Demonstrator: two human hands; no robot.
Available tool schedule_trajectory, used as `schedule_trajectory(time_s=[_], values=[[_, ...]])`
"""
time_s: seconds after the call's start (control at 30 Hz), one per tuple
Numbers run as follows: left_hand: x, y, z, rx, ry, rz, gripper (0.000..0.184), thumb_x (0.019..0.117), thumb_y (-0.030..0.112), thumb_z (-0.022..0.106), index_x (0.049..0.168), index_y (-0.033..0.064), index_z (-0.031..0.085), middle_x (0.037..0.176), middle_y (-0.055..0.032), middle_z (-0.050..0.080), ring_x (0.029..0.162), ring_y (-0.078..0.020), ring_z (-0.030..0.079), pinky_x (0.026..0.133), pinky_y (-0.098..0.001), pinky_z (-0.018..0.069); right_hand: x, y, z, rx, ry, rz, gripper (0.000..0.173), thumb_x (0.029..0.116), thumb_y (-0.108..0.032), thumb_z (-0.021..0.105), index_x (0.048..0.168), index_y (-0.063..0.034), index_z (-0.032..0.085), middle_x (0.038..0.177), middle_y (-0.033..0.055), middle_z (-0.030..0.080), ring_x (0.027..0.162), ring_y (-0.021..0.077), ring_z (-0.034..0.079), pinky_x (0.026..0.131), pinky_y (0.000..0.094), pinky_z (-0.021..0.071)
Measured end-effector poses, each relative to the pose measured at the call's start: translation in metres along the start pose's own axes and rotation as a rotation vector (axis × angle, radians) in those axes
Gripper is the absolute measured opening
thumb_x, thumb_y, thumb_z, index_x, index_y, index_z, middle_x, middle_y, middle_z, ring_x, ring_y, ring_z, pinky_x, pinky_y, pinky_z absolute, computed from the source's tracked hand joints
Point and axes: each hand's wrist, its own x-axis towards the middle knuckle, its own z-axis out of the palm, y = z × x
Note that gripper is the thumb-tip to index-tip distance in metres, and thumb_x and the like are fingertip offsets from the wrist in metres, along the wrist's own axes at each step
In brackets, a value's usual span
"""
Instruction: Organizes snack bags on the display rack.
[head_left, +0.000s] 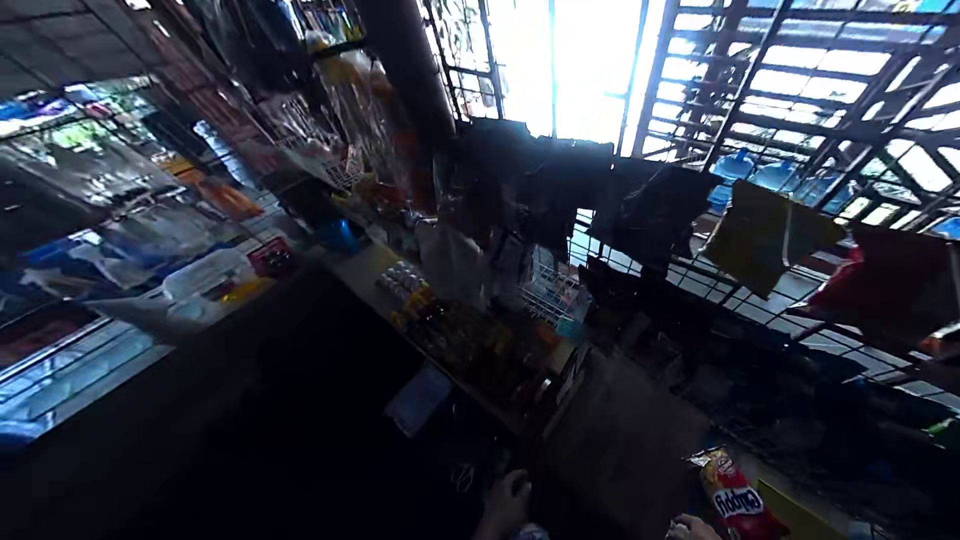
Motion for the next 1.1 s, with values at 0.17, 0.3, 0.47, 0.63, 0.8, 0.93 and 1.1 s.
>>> schedule_trajectory(time_s=[0.17,0.3,0.47,0.63,0.8,0.93,1.1], values=[[-0.009,-0.025,0.011,-0.073,-0.005,-0.037,0.041,0.1050,0.023,0.057,0.139,0.0003,0.057,0.134,-0.0210,0.064,0.126,-0.0316,0.062,0.112,-0.0478,0.0443,0.028,-0.020,0.001,-0.041,-0.035,-0.015,0.051,0.1008,-0.040,0.062,0.139,-0.0072,0.060,0.137,0.0236,0.062,0.131,0.0395,0.056,0.112,0.0587,0.0405],[-0.002,-0.022,0.015,-0.097,-0.013,-0.032,0.041,0.1053,0.023,0.057,0.139,-0.0005,0.058,0.134,-0.0213,0.064,0.125,-0.0314,0.062,0.112,-0.0474,0.0444,0.038,-0.050,-0.003,-0.070,-0.044,-0.054,0.050,0.1010,-0.040,0.062,0.139,-0.0077,0.061,0.137,0.0236,0.062,0.132,0.0393,0.056,0.112,0.0581,0.0401],[0.005,-0.023,0.024,-0.098,-0.065,-0.083,0.041,0.1056,0.023,0.056,0.139,-0.0018,0.057,0.137,-0.0233,0.060,0.128,-0.0335,0.059,0.113,-0.0474,0.0429,0.049,-0.068,0.001,-0.107,-0.047,-0.089,0.050,0.1006,-0.040,0.062,0.138,-0.0078,0.062,0.136,0.0236,0.063,0.130,0.0399,0.057,0.111,0.0587,0.0407],[0.000,-0.035,0.033,-0.152,-0.108,-0.122,0.039,0.1008,0.013,0.063,0.136,-0.0037,0.057,0.124,-0.0224,0.067,0.111,-0.0300,0.068,0.100,-0.0444,0.0522,0.042,-0.072,0.001,-0.131,-0.086,-0.080,0.050,0.1018,-0.040,0.061,0.140,-0.0078,0.060,0.137,0.0234,0.062,0.132,0.0398,0.056,0.112,0.0586,0.0397],[-0.004,-0.030,0.029,-0.140,-0.066,-0.153,0.036,0.1116,0.020,0.040,0.124,-0.0059,0.062,0.097,-0.0170,0.068,0.079,-0.0234,0.064,0.080,-0.0404,0.0529,0.039,-0.057,0.002,-0.119,-0.087,-0.054,0.050,0.1022,-0.039,0.060,0.140,-0.0060,0.060,0.139,0.0235,0.061,0.133,0.0392,0.055,0.113,0.0576,0.0385],[0.000,-0.023,0.027,-0.061,-0.027,-0.147,0.050,0.1135,0.026,0.030,0.115,-0.0097,0.065,0.104,-0.0264,0.066,0.099,-0.0361,0.064,0.096,-0.0510,0.0476,0.044,-0.042,0.003,-0.091,-0.082,-0.044,0.050,0.1021,-0.038,0.060,0.140,-0.0048,0.059,0.138,0.0247,0.061,0.132,0.0398,0.056,0.113,0.0577,0.0392],[0.003,-0.018,0.027,0.103,-0.055,-0.202,0.054,0.1110,0.037,0.038,0.113,-0.0082,0.068,0.118,-0.0295,0.066,0.116,-0.0414,0.063,0.102,-0.0582,0.0447,0.038,-0.043,0.001,-0.072,-0.070,-0.037,0.050,0.1026,-0.037,0.060,0.140,-0.0043,0.059,0.138,0.0244,0.061,0.133,0.0391,0.055,0.113,0.0565,0.0393]])
